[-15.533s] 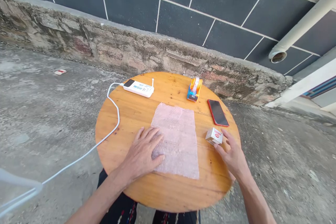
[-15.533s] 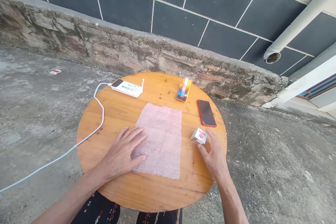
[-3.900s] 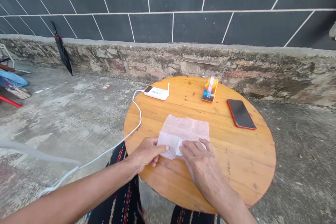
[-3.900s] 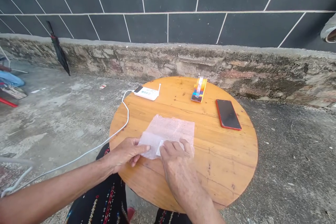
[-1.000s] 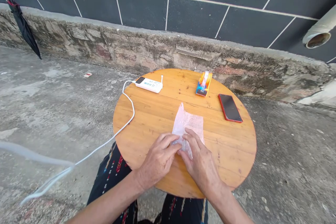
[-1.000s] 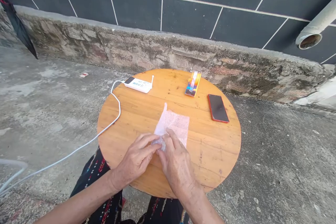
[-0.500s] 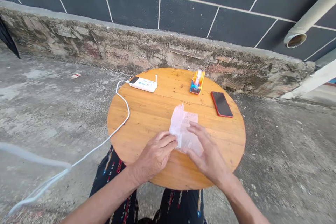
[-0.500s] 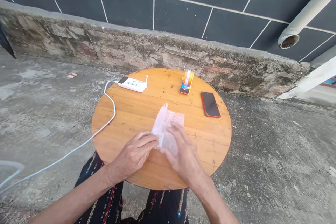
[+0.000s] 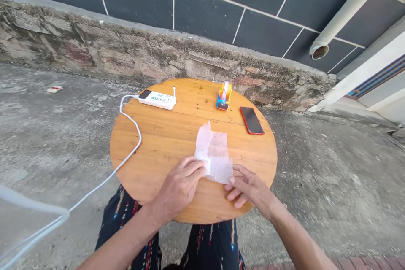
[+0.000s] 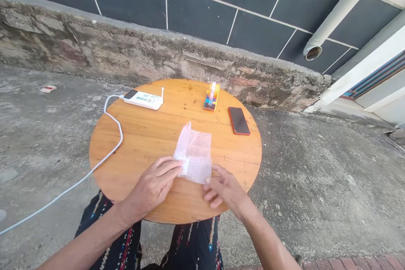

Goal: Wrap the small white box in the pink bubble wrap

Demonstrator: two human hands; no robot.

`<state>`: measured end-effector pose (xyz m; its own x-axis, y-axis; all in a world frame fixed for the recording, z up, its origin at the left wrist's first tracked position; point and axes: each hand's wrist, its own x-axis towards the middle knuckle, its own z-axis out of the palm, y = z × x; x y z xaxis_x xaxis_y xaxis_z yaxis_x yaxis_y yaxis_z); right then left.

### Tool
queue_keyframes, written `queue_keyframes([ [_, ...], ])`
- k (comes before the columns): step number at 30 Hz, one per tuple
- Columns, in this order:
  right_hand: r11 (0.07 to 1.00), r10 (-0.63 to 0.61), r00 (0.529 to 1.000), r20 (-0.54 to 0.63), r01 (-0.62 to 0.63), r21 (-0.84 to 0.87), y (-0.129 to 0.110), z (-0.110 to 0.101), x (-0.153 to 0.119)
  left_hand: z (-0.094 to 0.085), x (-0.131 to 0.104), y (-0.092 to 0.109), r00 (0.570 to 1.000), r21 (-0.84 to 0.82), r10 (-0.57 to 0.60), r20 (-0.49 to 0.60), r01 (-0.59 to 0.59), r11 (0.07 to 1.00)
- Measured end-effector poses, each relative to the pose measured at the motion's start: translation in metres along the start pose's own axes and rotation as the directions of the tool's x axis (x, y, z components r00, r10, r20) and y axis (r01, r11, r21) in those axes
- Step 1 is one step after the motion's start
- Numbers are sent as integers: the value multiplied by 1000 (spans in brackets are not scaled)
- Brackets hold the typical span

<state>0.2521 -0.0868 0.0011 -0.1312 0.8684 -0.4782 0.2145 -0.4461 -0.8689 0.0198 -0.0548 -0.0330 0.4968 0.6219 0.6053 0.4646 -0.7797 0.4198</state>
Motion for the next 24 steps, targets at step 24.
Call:
queue_keyframes([
  [24,883,-377,845,-380,205,-423,-8,43,53,-4,6,-5,997,-28,44,69,-43,999],
])
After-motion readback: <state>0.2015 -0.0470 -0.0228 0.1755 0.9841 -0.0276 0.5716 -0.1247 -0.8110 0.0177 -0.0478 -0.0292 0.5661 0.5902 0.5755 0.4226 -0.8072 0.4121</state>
